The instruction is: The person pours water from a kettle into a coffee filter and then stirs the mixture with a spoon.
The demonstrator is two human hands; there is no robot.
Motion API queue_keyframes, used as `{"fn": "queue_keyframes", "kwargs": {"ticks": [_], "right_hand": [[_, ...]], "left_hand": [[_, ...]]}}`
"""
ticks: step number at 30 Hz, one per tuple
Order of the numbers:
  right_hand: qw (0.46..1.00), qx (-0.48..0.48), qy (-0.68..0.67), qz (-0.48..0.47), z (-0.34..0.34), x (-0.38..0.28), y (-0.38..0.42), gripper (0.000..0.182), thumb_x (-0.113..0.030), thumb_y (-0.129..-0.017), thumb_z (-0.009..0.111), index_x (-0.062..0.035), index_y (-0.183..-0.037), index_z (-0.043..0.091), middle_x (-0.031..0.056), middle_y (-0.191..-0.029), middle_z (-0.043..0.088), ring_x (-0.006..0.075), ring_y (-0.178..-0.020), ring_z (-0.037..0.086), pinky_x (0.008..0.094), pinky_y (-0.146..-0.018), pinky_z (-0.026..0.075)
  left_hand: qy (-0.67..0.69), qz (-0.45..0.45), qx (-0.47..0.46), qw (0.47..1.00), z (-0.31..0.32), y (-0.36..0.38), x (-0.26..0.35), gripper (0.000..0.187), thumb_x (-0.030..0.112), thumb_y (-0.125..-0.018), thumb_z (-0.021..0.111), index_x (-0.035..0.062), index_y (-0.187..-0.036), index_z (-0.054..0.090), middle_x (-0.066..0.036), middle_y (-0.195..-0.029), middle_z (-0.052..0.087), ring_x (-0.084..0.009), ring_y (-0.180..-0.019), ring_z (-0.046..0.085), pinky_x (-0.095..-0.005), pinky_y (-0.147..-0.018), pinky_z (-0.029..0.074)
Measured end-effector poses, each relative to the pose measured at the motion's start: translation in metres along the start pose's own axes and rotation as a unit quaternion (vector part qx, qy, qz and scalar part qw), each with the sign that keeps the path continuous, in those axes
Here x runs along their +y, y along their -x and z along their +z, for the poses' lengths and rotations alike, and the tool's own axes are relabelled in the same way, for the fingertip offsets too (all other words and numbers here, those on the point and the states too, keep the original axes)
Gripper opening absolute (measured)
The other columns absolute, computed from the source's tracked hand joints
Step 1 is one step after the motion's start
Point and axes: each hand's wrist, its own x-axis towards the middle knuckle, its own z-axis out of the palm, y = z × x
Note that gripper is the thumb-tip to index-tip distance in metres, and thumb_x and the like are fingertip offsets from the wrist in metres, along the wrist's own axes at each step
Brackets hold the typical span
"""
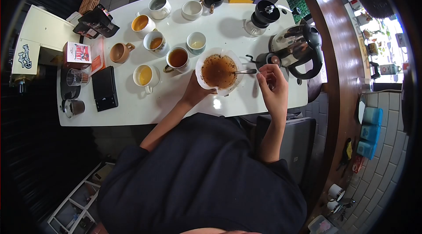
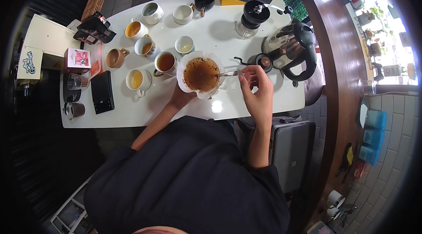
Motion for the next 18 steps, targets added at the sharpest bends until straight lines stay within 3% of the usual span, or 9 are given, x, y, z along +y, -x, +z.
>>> {"fn": "queue_keyframes", "kwargs": {"ticks": [18], "right_hand": [[1.0,-0.016,-0.005,-0.018,0.005,-0.002,0.001,0.009,0.0,-0.087,0.067,0.0008,-0.091,0.059,0.0019,-0.083,0.06,0.0085,-0.069,0.052,0.0237,-0.062,0.044]], "left_hand": [[0.015,0.017,0.007,1.0,0.0,0.0,0.006,0.077,0.008,-0.064,0.088,0.0024,-0.131,0.05,-0.01,-0.126,0.062,-0.0217,-0.118,0.059,-0.0374,-0.102,0.048]]}}
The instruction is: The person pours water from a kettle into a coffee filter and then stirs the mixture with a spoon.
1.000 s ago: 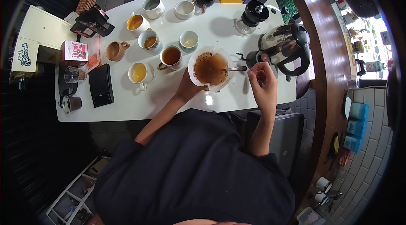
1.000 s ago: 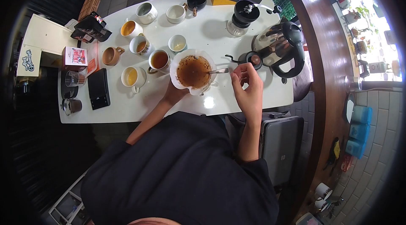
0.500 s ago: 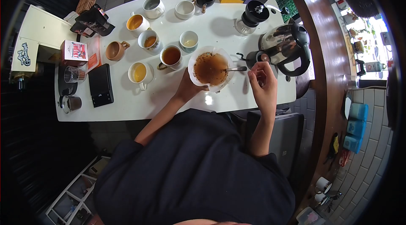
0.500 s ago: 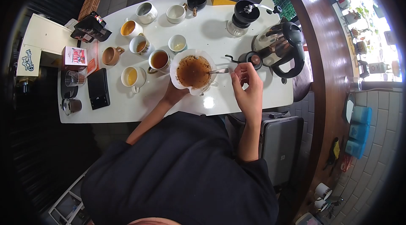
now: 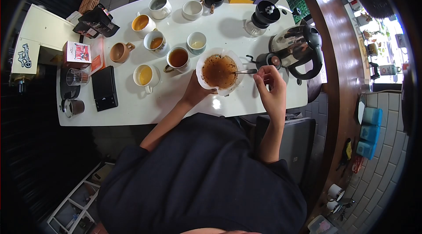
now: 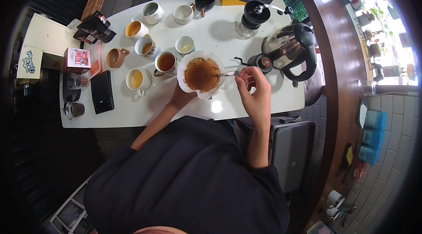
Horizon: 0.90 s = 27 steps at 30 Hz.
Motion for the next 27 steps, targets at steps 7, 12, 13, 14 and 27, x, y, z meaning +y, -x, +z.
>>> {"fn": "queue_keyframes", "kwargs": {"ticks": [7,12,13,14,27], "right_hand": [[0.993,0.084,0.016,-0.086,-0.002,-0.01,-0.001,0.01,-0.002,-0.089,0.067,0.003,-0.084,0.059,0.0034,-0.079,0.057,0.0088,-0.064,0.049,0.0247,-0.06,0.041],[0.984,0.06,0.073,-0.148,0.0,-0.021,0.0,0.007,-0.001,-0.089,0.067,0.0024,-0.088,0.06,0.0054,-0.078,0.056,0.0121,-0.062,0.049,0.0263,-0.059,0.04],[0.986,0.054,0.072,-0.14,0.001,-0.018,0.0,0.006,-0.001,-0.09,0.066,0.0025,-0.089,0.061,0.0062,-0.079,0.056,0.0136,-0.063,0.05,0.027,-0.06,0.041],[0.988,0.047,0.072,-0.132,0.002,-0.017,0.0,0.005,-0.001,-0.09,0.065,0.0026,-0.09,0.061,0.007,-0.081,0.056,0.015,-0.065,0.052,0.0278,-0.061,0.042],[0.999,0.004,0.04,-0.032,0.012,-0.018,0.0,0.022,-0.008,-0.09,0.068,-0.003,-0.111,0.066,0.0068,-0.086,0.06,0.0159,-0.073,0.055,0.0291,-0.068,0.045]], "left_hand": [[0.01,0.002,0.002,1.0,0.001,0.0,0.006,0.075,0.008,-0.064,0.088,0.0023,-0.129,0.052,-0.01,-0.124,0.063,-0.0214,-0.116,0.06,-0.037,-0.101,0.048],[0.01,0.006,-0.001,1.0,0.001,-0.001,0.006,0.071,0.006,-0.064,0.087,0.0016,-0.127,0.053,-0.01,-0.121,0.065,-0.0214,-0.113,0.062,-0.0369,-0.1,0.049],[0.004,0.022,0.002,1.0,0.001,-0.001,0.004,0.071,0.005,-0.064,0.087,0.0015,-0.127,0.053,-0.01,-0.121,0.065,-0.0213,-0.113,0.062,-0.0368,-0.1,0.049],[-0.001,0.039,0.007,0.999,0.002,-0.001,0.003,0.071,0.005,-0.064,0.086,0.0013,-0.127,0.053,-0.01,-0.121,0.065,-0.0211,-0.113,0.062,-0.0366,-0.1,0.049],[-0.013,0.046,0.011,0.999,0.003,-0.003,0.008,0.067,0.002,-0.063,0.084,-0.0004,-0.124,0.056,-0.01,-0.116,0.068,-0.0198,-0.108,0.065,-0.035,-0.095,0.052]]}}
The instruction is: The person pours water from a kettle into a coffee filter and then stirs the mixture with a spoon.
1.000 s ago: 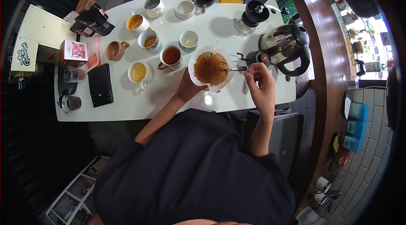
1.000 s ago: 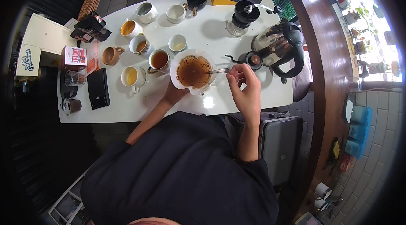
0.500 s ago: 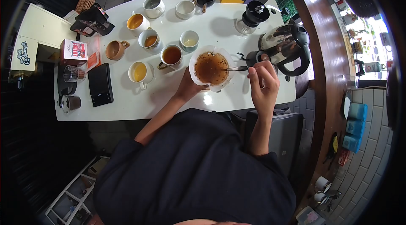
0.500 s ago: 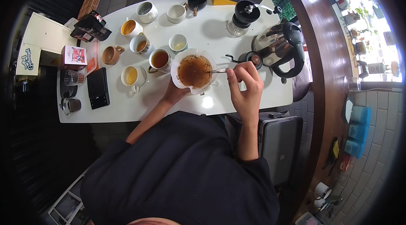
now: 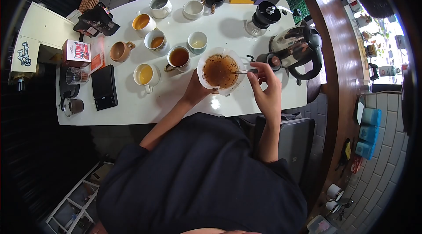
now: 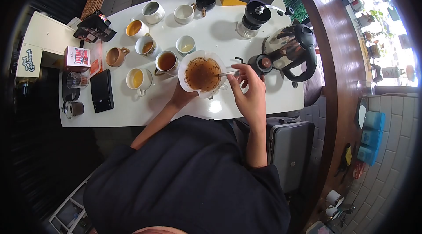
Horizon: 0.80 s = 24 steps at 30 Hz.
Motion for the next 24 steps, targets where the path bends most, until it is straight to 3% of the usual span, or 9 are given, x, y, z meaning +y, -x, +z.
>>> {"fn": "queue_keyframes", "kwargs": {"ticks": [2,5,9,11,16,19,21,24], "right_hand": [[0.998,-0.033,0.056,0.005,-0.003,-0.001,0.001,0.018,-0.006,-0.088,0.069,-0.0012,-0.106,0.067,0.0064,-0.078,0.061,0.0144,-0.07,0.054,0.028,-0.067,0.045],[0.999,-0.003,0.021,-0.037,0.0,0.001,0.002,0.014,-0.001,-0.087,0.068,-0.0002,-0.102,0.067,0.0069,-0.073,0.061,0.0141,-0.067,0.054,0.0273,-0.066,0.045],[0.997,-0.014,0.017,-0.072,0.004,-0.005,0.002,0.015,0.001,-0.086,0.068,-0.0009,-0.101,0.068,0.0083,-0.08,0.065,0.0166,-0.071,0.059,0.0291,-0.069,0.048],[0.99,-0.011,0.034,-0.133,0.009,-0.01,0.001,0.019,0.001,-0.085,0.069,-0.002,-0.103,0.068,0.0089,-0.083,0.067,0.0205,-0.078,0.063,0.0318,-0.073,0.049],[0.988,0.016,0.044,-0.145,0.022,-0.011,0.001,0.026,0.0,-0.085,0.069,-0.0038,-0.111,0.066,0.0082,-0.089,0.067,0.0225,-0.085,0.063,0.0336,-0.079,0.049],[0.991,0.034,0.014,-0.126,0.027,-0.007,0.001,0.022,-0.002,-0.086,0.069,-0.0032,-0.108,0.066,0.0076,-0.088,0.066,0.0223,-0.08,0.06,0.0322,-0.077,0.048],[0.998,0.03,-0.026,-0.048,0.028,-0.006,0.002,0.014,-0.005,-0.088,0.069,-0.0028,-0.101,0.065,0.0064,-0.085,0.064,0.0218,-0.078,0.056,0.0316,-0.075,0.046],[0.995,-0.008,0.02,-0.094,0.025,-0.006,0.001,0.009,-0.005,-0.087,0.069,-0.0024,-0.095,0.065,0.006,-0.085,0.064,0.0224,-0.08,0.056,0.0336,-0.075,0.046]], "left_hand": [[0.031,-0.007,0.005,0.999,0.0,0.001,-0.001,0.068,0.003,-0.063,0.084,-0.0003,-0.124,0.056,-0.01,-0.117,0.067,-0.0202,-0.109,0.065,-0.0349,-0.096,0.051],[0.047,-0.023,0.003,0.999,0.0,0.001,-0.001,0.07,0.003,-0.062,0.085,0.0001,-0.125,0.055,-0.01,-0.118,0.067,-0.0205,-0.11,0.064,-0.0351,-0.097,0.051],[0.058,-0.015,-0.008,0.998,0.0,0.001,-0.001,0.071,0.005,-0.063,0.086,0.0008,-0.127,0.054,-0.01,-0.119,0.066,-0.0207,-0.112,0.064,-0.0356,-0.098,0.05],[0.061,-0.017,0.009,0.998,0.001,0.001,-0.002,0.071,0.008,-0.064,0.086,0.0011,-0.127,0.054,-0.01,-0.119,0.066,-0.0203,-0.112,0.063,-0.0356,-0.099,0.05],[0.072,-0.022,-0.001,0.997,0.0,0.001,0.0,0.069,0.008,-0.065,0.085,0.0013,-0.127,0.055,-0.009,-0.119,0.066,-0.0194,-0.112,0.063,-0.0352,-0.099,0.05],[0.069,-0.023,-0.007,0.997,-0.001,0.001,-0.001,0.069,0.008,-0.065,0.085,0.0013,-0.126,0.055,-0.009,-0.119,0.066,-0.0191,-0.111,0.063,-0.0351,-0.098,0.05],[0.058,-0.024,-0.009,0.998,-0.002,0.001,-0.002,0.069,0.007,-0.065,0.085,0.0013,-0.126,0.055,-0.009,-0.119,0.066,-0.019,-0.111,0.063,-0.035,-0.098,0.05],[0.055,-0.019,-0.005,0.998,0.0,0.0,-0.003,0.067,0.007,-0.065,0.085,0.001,-0.125,0.055,-0.009,-0.119,0.066,-0.0187,-0.111,0.063,-0.0351,-0.098,0.051]]}}
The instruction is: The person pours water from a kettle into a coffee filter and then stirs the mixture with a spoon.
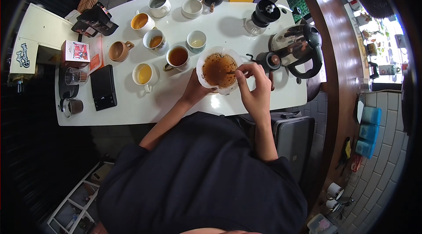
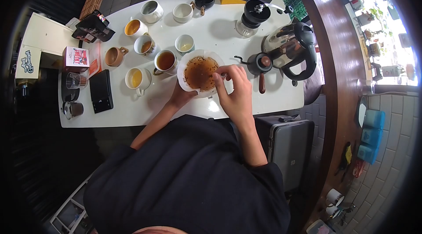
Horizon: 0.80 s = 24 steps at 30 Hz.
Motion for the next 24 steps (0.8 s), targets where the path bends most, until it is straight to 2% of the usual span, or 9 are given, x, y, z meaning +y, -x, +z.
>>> {"fn": "queue_keyframes", "kwargs": {"ticks": [6,8,13,24], "right_hand": [[0.999,-0.014,0.025,-0.038,0.005,-0.003,-0.001,0.008,-0.004,-0.087,0.068,-0.0033,-0.095,0.067,0.0069,-0.088,0.066,0.0257,-0.084,0.058,0.0364,-0.078,0.046],[0.999,-0.014,0.023,-0.034,0.005,-0.006,-0.001,0.008,-0.004,-0.087,0.068,-0.0034,-0.095,0.067,0.007,-0.088,0.066,0.0259,-0.084,0.058,0.0364,-0.078,0.046],[0.999,-0.013,0.02,-0.027,0.003,-0.006,0.0,0.007,-0.004,-0.088,0.066,-0.0038,-0.095,0.068,0.0073,-0.088,0.066,0.0258,-0.086,0.058,0.0364,-0.078,0.047],[0.996,0.019,-0.081,0.013,-0.001,-0.003,0.003,0.008,-0.003,-0.091,0.062,-0.0004,-0.095,0.068,0.0088,-0.088,0.067,0.0226,-0.084,0.06,0.0331,-0.079,0.047]], "left_hand": [[0.022,-0.001,0.006,1.0,0.001,0.0,0.0,0.066,0.006,-0.065,0.086,0.0014,-0.124,0.056,-0.009,-0.118,0.067,-0.019,-0.11,0.064,-0.035,-0.097,0.051],[-0.018,0.011,-0.001,1.0,0.0,0.0,0.001,0.065,0.006,-0.066,0.086,0.0013,-0.123,0.056,-0.009,-0.118,0.067,-0.0192,-0.109,0.064,-0.0349,-0.096,0.051],[-0.001,0.015,0.001,1.0,0.0,0.0,0.0,0.066,0.007,-0.066,0.087,0.0011,-0.123,0.056,-0.009,-0.118,0.067,-0.0195,-0.109,0.064,-0.0352,-0.096,0.051],[-0.018,-0.006,0.005,1.0,-0.002,0.002,-0.011,0.07,0.009,-0.065,0.088,0.0016,-0.125,0.054,-0.009,-0.119,0.065,-0.0205,-0.111,0.063,-0.0357,-0.098,0.05]]}}
